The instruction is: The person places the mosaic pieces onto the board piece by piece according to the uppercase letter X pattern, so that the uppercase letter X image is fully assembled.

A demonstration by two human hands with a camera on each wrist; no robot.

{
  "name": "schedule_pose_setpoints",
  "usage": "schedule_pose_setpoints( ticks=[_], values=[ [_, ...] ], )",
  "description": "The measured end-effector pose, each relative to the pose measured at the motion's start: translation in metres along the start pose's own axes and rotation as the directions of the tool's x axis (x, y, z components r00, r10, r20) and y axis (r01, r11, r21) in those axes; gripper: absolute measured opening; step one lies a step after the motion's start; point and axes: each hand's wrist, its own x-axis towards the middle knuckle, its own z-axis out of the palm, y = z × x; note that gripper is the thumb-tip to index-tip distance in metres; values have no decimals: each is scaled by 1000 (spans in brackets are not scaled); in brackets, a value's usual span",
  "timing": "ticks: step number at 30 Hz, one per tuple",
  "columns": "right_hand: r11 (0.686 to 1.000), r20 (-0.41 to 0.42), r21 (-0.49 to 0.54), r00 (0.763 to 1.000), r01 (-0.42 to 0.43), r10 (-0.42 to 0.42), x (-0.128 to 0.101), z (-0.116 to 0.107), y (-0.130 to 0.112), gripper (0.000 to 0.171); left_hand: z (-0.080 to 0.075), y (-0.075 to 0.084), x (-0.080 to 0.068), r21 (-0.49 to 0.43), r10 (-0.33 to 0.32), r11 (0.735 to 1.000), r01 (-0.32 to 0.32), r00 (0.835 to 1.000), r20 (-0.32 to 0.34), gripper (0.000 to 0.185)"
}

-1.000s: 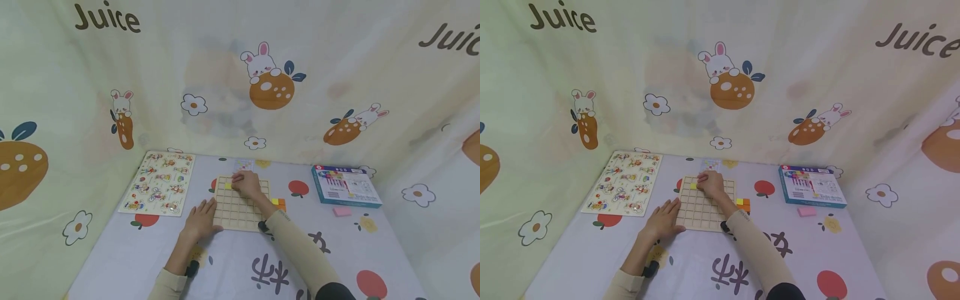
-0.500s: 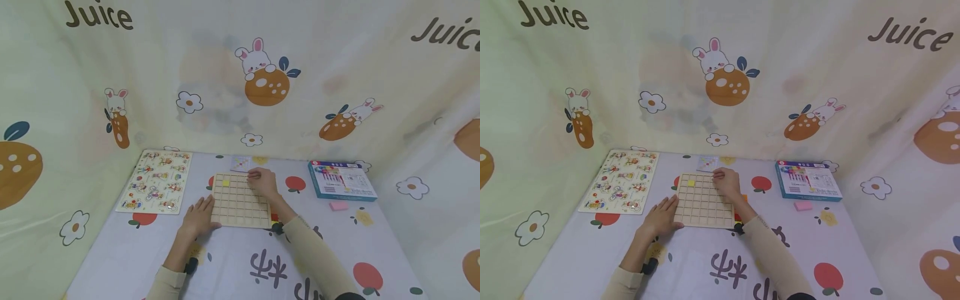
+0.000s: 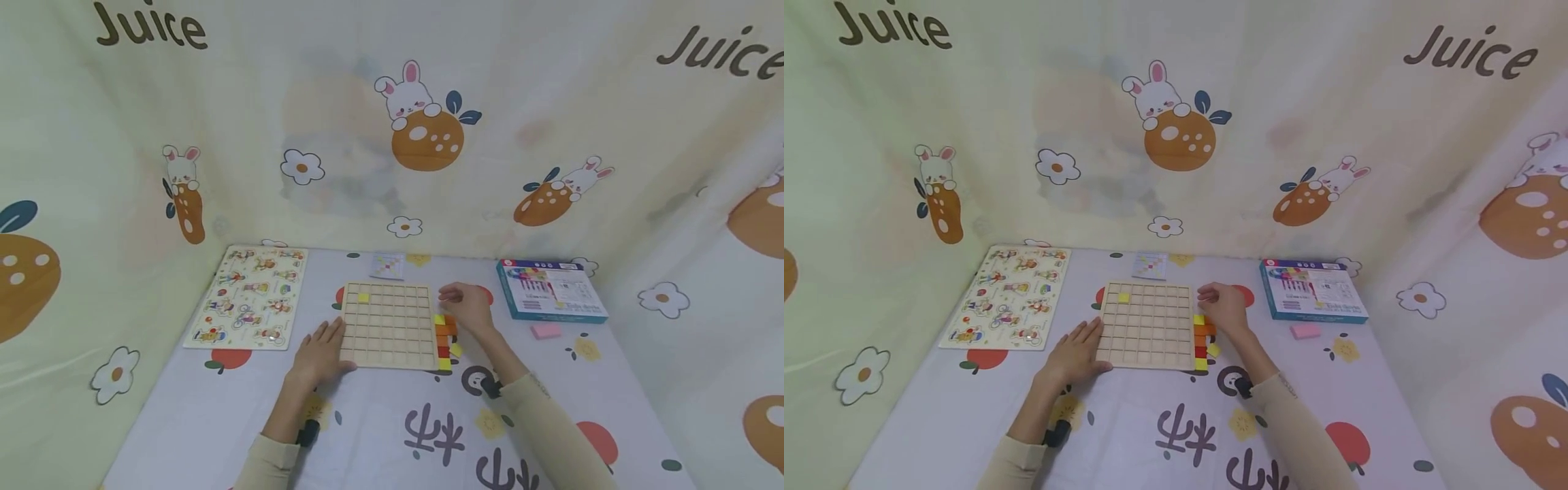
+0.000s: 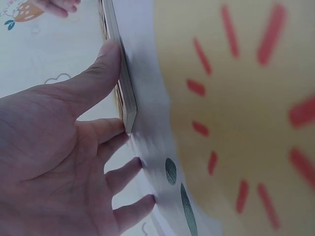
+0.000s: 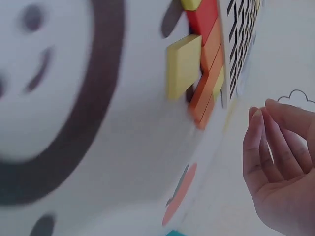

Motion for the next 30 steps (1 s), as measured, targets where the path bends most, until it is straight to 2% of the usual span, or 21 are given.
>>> schedule_pose_setpoints(
  ticks=[5, 9, 12, 22, 30],
  values=[
    [998, 71, -60, 997, -22, 26, -10, -5, 13, 25, 2, 2, -1, -2, 1, 1000, -1, 1000, 2, 99],
    [995, 133, -91, 989, -47, 58, -13, 0, 18, 34, 3, 1, -2, -4, -9, 1000, 9, 1000, 7, 99],
    [992, 157, -118, 986, -33, 52, -14, 3, 18, 39, 1, 0, -1, -1, -11, 1000, 11, 1000, 15, 99],
    [989, 105, -145, 994, 11, 4, -12, 5, 9, 40, -6, 1, 0, -1, -1, 1000, 1, 1000, 8, 98],
    [995, 89, -83, 994, -52, 60, -16, 1, 15, 36, -8, 5, -1, 5, -14, 1000, 14, 1000, 23, 99]
  ],
)
